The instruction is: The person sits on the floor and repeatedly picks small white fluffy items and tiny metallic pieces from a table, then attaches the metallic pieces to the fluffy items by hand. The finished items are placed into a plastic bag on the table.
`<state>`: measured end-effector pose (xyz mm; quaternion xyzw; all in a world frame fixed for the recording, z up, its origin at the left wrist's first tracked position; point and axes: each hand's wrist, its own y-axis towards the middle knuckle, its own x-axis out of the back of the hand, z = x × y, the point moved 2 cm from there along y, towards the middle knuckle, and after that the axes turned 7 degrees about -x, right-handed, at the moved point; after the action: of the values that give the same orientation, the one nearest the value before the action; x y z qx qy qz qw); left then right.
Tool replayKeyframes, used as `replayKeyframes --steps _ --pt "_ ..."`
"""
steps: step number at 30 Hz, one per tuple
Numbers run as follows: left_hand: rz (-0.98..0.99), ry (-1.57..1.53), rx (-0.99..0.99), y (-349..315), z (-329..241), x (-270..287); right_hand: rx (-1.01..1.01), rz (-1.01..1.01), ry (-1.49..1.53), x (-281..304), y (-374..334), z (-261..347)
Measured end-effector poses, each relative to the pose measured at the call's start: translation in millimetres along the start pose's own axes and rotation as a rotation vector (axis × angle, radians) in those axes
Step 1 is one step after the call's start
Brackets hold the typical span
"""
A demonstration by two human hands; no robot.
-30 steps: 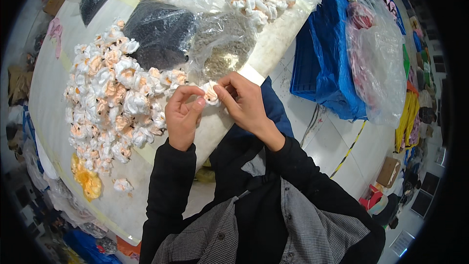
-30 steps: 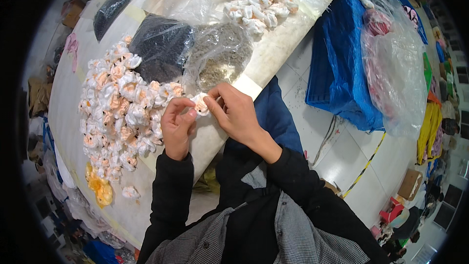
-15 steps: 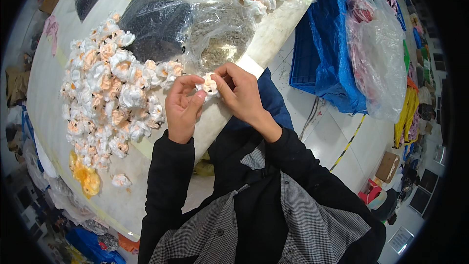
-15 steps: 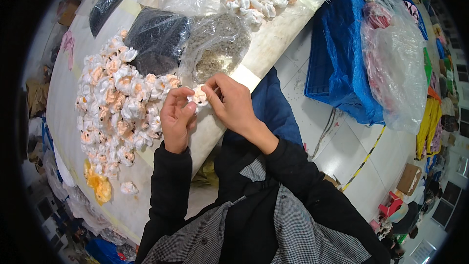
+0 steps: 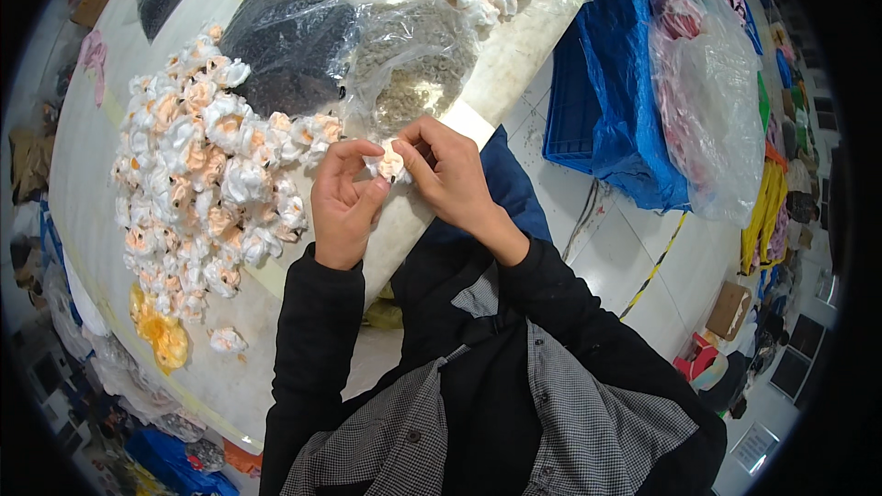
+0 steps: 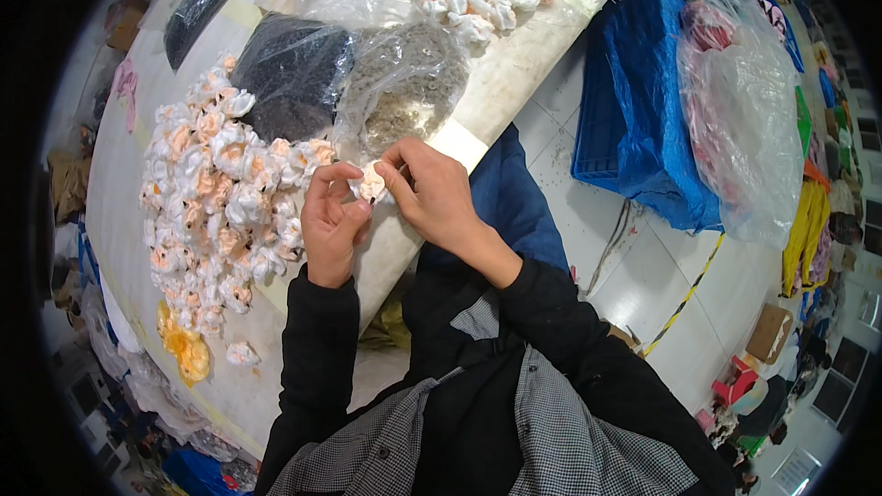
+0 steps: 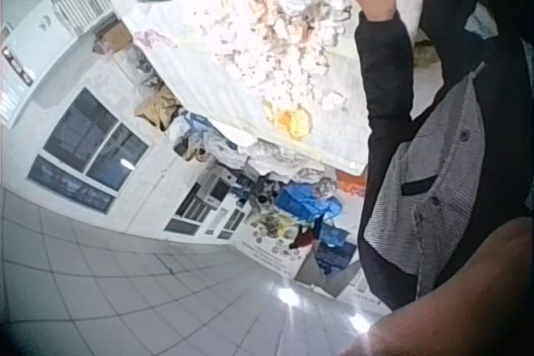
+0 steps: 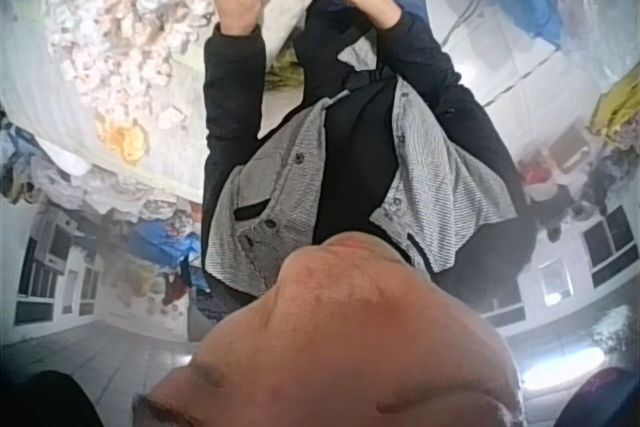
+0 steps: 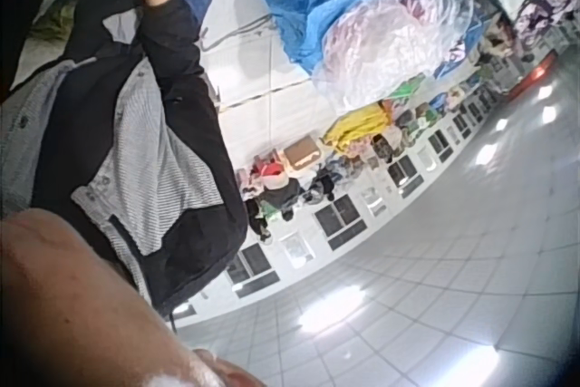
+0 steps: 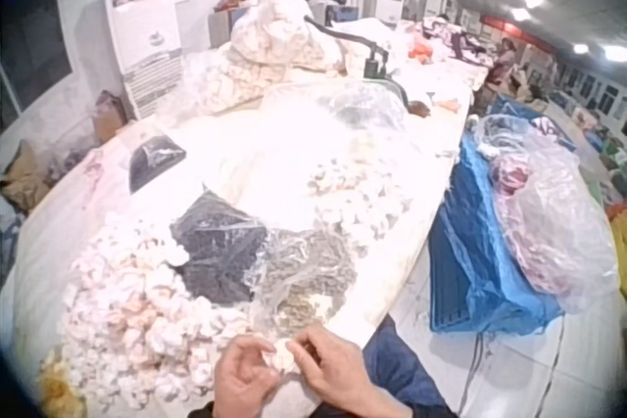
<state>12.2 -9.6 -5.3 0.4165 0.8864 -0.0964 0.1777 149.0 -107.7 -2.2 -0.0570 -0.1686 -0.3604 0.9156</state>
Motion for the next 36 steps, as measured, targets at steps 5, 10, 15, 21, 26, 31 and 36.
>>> replayKeyframes --steps 5,10,15,21,26,31,36 --pt "0.018 0.009 0.020 -1 1 2 0.028 -0.019 -0.018 -2 1 -1" --pt "-0.039 0.101 -0.005 -1 -1 0 0.050 -0.116 0.017 -1 0 0" --pt "-0.176 0.508 -0.257 -4 -1 8 0.337 -0.135 -0.051 8 -12 8" --pt "-0.126 0.665 -0.372 -4 -5 -1 0.297 -0.093 -0.096 -6 -13 4" --pt "-0.061 0.753 -0.337 1 -16 -12 0.273 -0.107 -0.092 -4 -11 4" --pt "0.037 0.892 -0.318 4 -15 -7 0.345 -0.053 -0.176 3 -8 7" --pt "-0.006 0.847 -0.358 4 -9 -7 0.342 -0.027 -0.197 2 -9 7"
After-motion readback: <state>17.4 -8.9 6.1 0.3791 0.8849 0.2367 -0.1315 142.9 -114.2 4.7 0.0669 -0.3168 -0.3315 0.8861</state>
